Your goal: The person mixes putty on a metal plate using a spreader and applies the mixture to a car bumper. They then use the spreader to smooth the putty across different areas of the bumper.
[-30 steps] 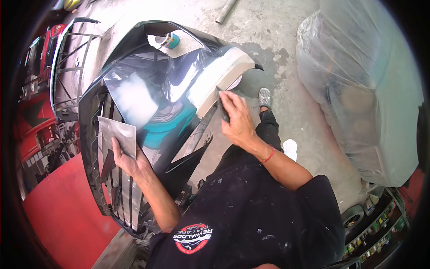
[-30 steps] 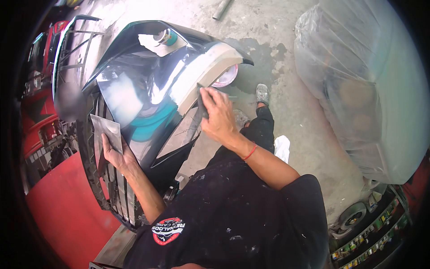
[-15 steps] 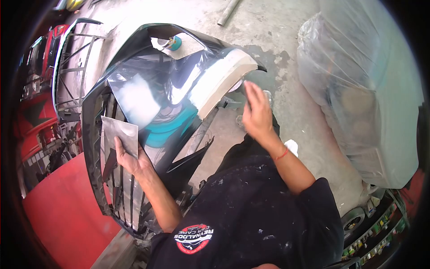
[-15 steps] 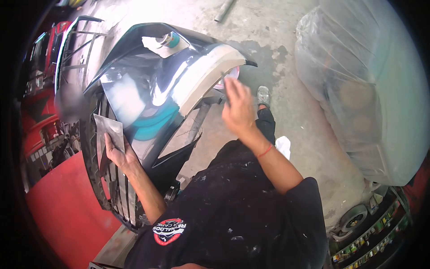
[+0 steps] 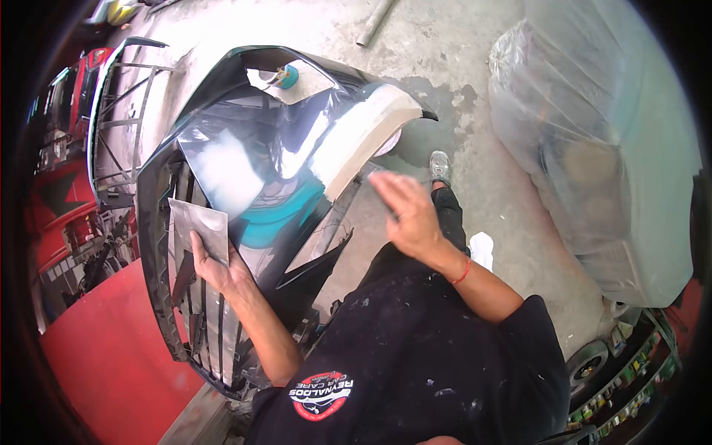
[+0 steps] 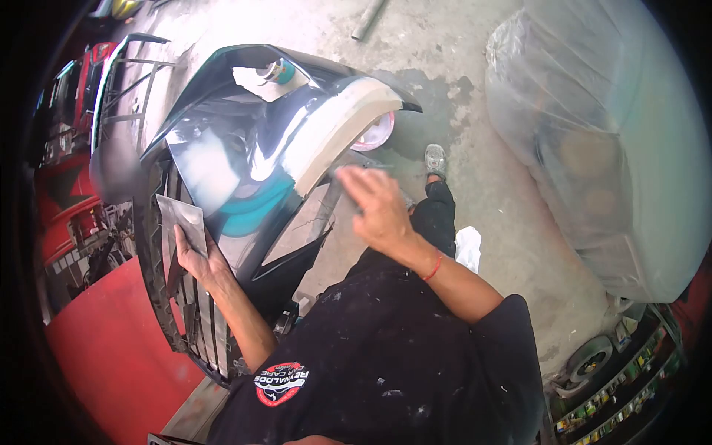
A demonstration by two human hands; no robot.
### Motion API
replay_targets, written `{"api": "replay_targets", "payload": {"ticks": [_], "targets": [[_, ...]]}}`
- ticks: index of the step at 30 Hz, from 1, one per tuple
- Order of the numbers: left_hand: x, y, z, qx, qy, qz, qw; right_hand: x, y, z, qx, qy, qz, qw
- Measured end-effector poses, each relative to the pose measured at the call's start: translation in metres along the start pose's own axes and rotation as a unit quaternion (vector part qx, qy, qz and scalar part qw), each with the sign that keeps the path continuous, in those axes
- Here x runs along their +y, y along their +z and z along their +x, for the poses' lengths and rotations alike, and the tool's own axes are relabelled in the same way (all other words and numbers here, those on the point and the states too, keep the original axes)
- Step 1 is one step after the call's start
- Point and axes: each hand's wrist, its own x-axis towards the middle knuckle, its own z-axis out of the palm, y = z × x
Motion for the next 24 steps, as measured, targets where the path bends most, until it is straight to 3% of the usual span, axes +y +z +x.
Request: {"api": "replay_targets", "payload": {"ticks": [2, 5, 10, 13, 17, 19, 21, 24], "targets": [[0.0, -0.005, 0.003, -0.002, 0.001, 0.002, 1.0, 0.027, -0.001, 0.011, 0.105, 0.03, -0.045, 0.993], [0.0, -0.006, 0.003, -0.008, -0.005, -0.003, 1.0, 0.062, 0.016, 0.026, 0.19, 0.037, -0.081, 0.978], [0.001, -0.004, 0.0, -0.002, 0.0, 0.004, 1.0, 0.057, 0.062, 0.029, 0.151, -0.044, -0.196, 0.968], [0.0, 0.006, 0.001, 0.017, 0.008, 0.005, 1.0, 0.054, 0.074, 0.006, 0.128, -0.076, -0.164, 0.975], [0.001, 0.0, 0.0, 0.011, -0.004, 0.004, 1.0, 0.043, 0.06, -0.028, 0.049, -0.07, -0.108, 0.99], [0.001, 0.001, 0.0, 0.0, -0.008, 0.003, 1.0, 0.048, 0.051, -0.026, 0.073, -0.062, -0.108, 0.989], [0.001, 0.001, 0.0, 0.014, -0.007, 0.002, 1.0, 0.051, 0.033, -0.006, 0.167, -0.006, -0.139, 0.976], [0.0, -0.001, 0.001, 0.009, 0.006, 0.006, 1.0, 0.06, 0.006, 0.032, 0.111, 0.051, -0.047, 0.991]]}}
